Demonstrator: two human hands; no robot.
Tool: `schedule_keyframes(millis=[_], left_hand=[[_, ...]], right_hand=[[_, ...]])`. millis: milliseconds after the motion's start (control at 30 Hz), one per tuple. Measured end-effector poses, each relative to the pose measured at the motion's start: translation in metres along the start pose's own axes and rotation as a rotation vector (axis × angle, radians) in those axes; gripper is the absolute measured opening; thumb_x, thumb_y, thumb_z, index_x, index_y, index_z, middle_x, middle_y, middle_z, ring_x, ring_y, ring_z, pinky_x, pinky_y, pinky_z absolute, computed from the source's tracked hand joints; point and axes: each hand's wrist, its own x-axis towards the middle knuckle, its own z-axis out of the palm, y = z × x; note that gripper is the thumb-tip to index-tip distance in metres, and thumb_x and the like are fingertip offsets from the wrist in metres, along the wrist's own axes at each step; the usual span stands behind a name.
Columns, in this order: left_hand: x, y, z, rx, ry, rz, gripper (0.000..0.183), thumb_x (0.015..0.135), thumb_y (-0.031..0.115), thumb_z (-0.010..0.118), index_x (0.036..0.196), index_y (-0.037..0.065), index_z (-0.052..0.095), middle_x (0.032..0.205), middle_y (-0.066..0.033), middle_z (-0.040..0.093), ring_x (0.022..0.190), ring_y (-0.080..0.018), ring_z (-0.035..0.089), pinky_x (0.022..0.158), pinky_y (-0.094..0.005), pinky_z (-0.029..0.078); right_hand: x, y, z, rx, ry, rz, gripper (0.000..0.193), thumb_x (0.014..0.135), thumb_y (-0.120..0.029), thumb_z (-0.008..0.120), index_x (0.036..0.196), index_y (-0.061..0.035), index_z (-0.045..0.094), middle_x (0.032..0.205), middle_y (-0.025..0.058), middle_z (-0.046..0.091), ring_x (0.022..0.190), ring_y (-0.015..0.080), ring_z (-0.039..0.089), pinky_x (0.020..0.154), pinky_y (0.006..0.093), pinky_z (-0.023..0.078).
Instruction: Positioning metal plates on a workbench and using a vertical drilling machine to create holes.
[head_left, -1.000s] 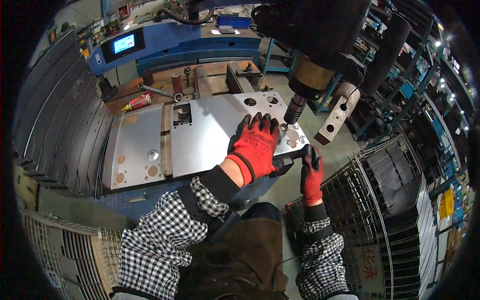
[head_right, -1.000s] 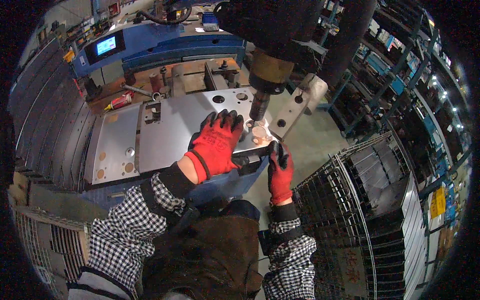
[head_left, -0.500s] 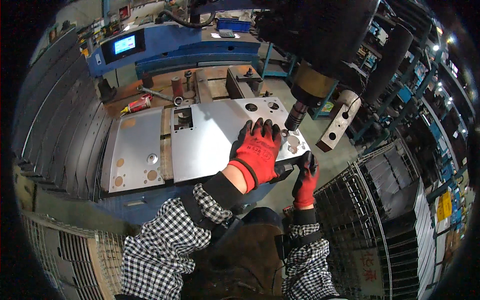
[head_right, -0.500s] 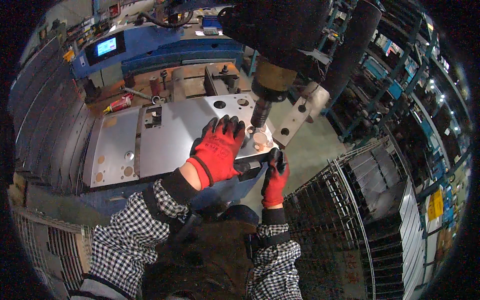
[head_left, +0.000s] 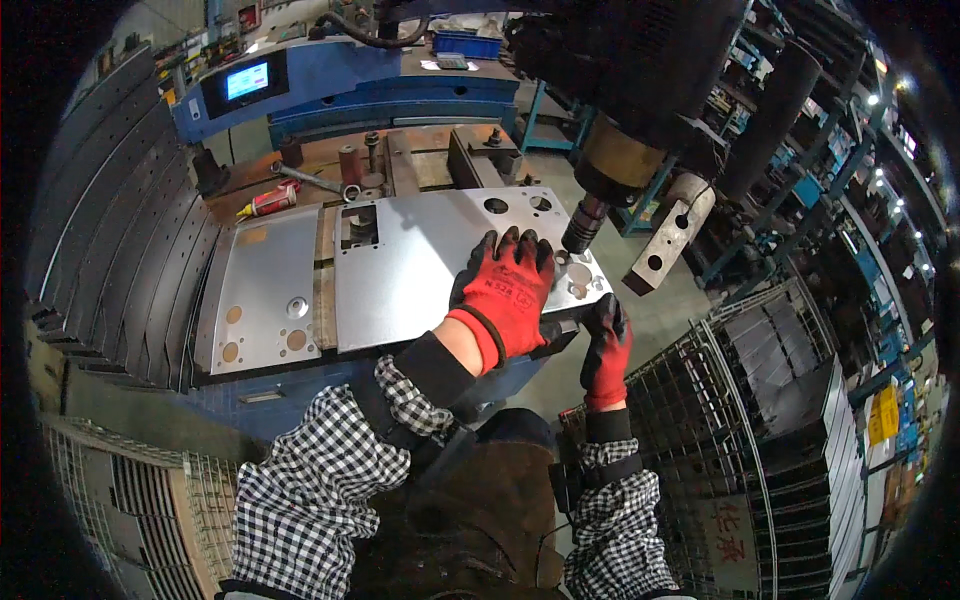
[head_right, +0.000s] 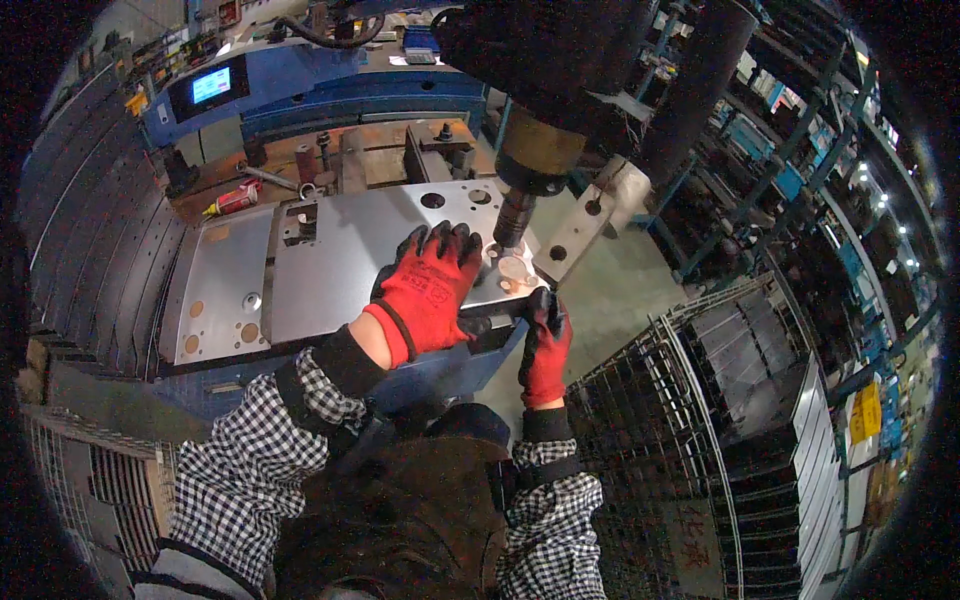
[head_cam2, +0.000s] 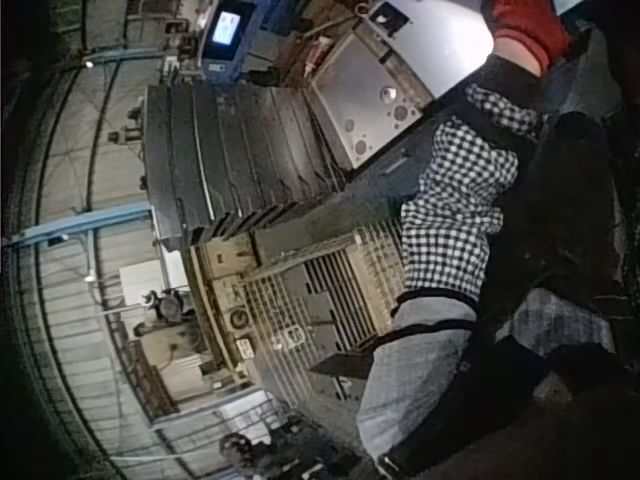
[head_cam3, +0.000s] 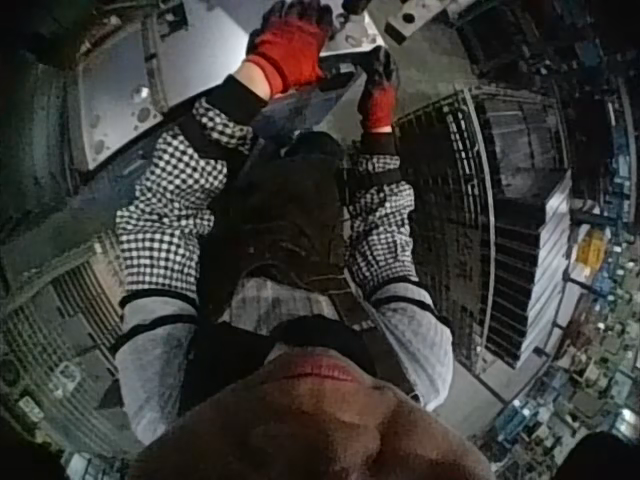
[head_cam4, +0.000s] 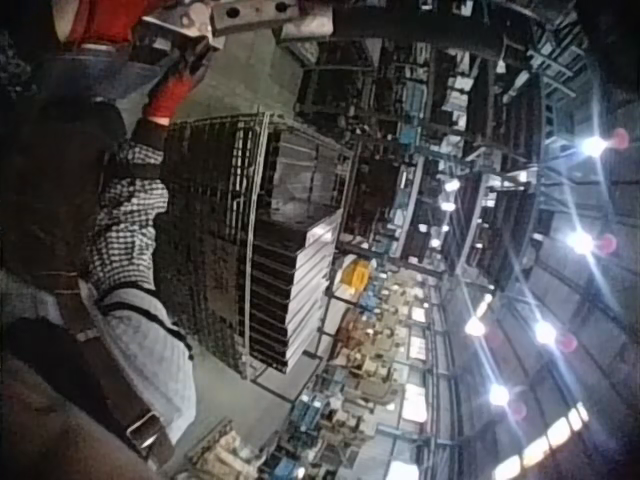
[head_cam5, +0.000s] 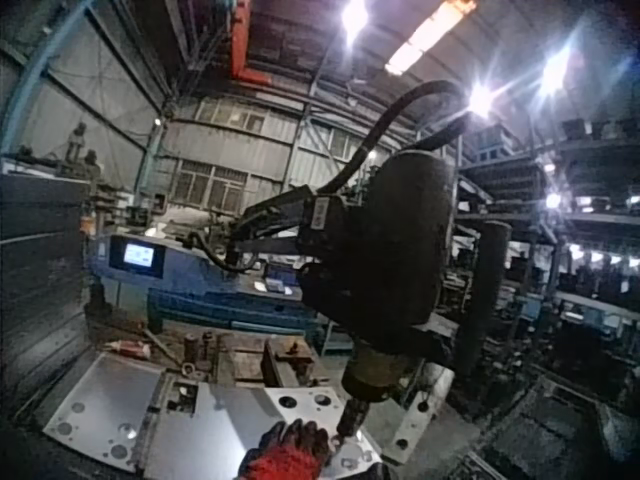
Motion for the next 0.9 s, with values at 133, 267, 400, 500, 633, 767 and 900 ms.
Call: schedule_keyframes(millis=[133,267,400,500,633,767,900], left_hand=[[0.0,0.0,0.0,-0.016,0.01,0.0,0.113,0.067,0.067,0.071,0.147,-0.002,0.032,0.149,-0.0282,0.036,0.14,-0.046,0.032,0.116,-0.0598,0.021],[0.001,0.001,0.0,-0.004,-0.001,0.003,0.113,0.068,0.067,0.071,0.148,-0.002,0.032,0.15,-0.0282,0.035,0.141,-0.0459,0.031,0.117,-0.0593,0.021],[0.0,-0.001,-0.002,0.041,-0.03,0.008,0.112,0.068,0.068,0.07,0.148,-0.001,0.032,0.15,-0.0282,0.035,0.141,-0.046,0.031,0.117,-0.0591,0.02],[0.001,0.001,-0.002,0.033,-0.034,0.006,0.111,0.069,0.068,0.069,0.148,-0.001,0.032,0.15,-0.0279,0.035,0.141,-0.0458,0.03,0.117,-0.059,0.02],[-0.001,0.001,0.0,0.036,-0.003,0.011,0.109,0.071,0.069,0.068,0.147,-0.001,0.033,0.149,-0.027,0.036,0.14,-0.0452,0.031,0.116,-0.0588,0.021],[-0.003,-0.001,0.004,0.038,0.018,0.023,0.107,0.07,0.066,0.07,0.147,-0.001,0.034,0.148,-0.0263,0.038,0.14,-0.0446,0.033,0.116,-0.0584,0.022],[-0.004,0.001,0.0,0.027,0.002,0.002,0.106,0.069,0.061,0.074,0.146,-0.001,0.035,0.147,-0.0262,0.038,0.139,-0.0441,0.033,0.116,-0.0578,0.022]], right_hand=[[0.001,0.004,-0.004,-0.022,-0.019,-0.004,0.046,0.104,-0.033,0.052,0.134,0.0017,0.051,0.129,0.0109,0.058,0.118,0.0208,0.057,0.103,0.0391,0.046],[0.004,0.012,-0.009,0.031,-0.023,-0.003,0.046,0.104,-0.032,0.051,0.135,0.002,0.05,0.129,0.0112,0.058,0.118,0.0209,0.057,0.103,0.0391,0.047],[0.004,0.015,-0.006,0.037,0.025,0.0,0.052,0.097,-0.036,0.06,0.132,0.0021,0.054,0.12,0.0072,0.062,0.109,0.017,0.058,0.097,0.033,0.045],[0.007,0.019,-0.009,0.046,0.04,-0.001,0.053,0.095,-0.037,0.062,0.131,0.0017,0.055,0.119,0.0066,0.063,0.106,0.0164,0.059,0.095,0.0322,0.045],[0.008,0.021,-0.01,0.057,0.046,0.016,0.051,0.096,-0.036,0.062,0.13,0.0014,0.056,0.118,0.0065,0.064,0.105,0.0164,0.059,0.094,0.0326,0.046],[0.009,0.014,-0.012,-0.027,-0.019,0.002,0.044,0.098,-0.032,0.059,0.128,0.0011,0.058,0.116,0.0058,0.064,0.104,0.0159,0.059,0.094,0.0321,0.046],[0.007,0.004,-0.008,-0.045,-0.054,0.024,0.043,0.1,-0.032,0.056,0.128,0.0015,0.057,0.116,0.0063,0.064,0.104,0.0159,0.059,0.094,0.0324,0.047]])
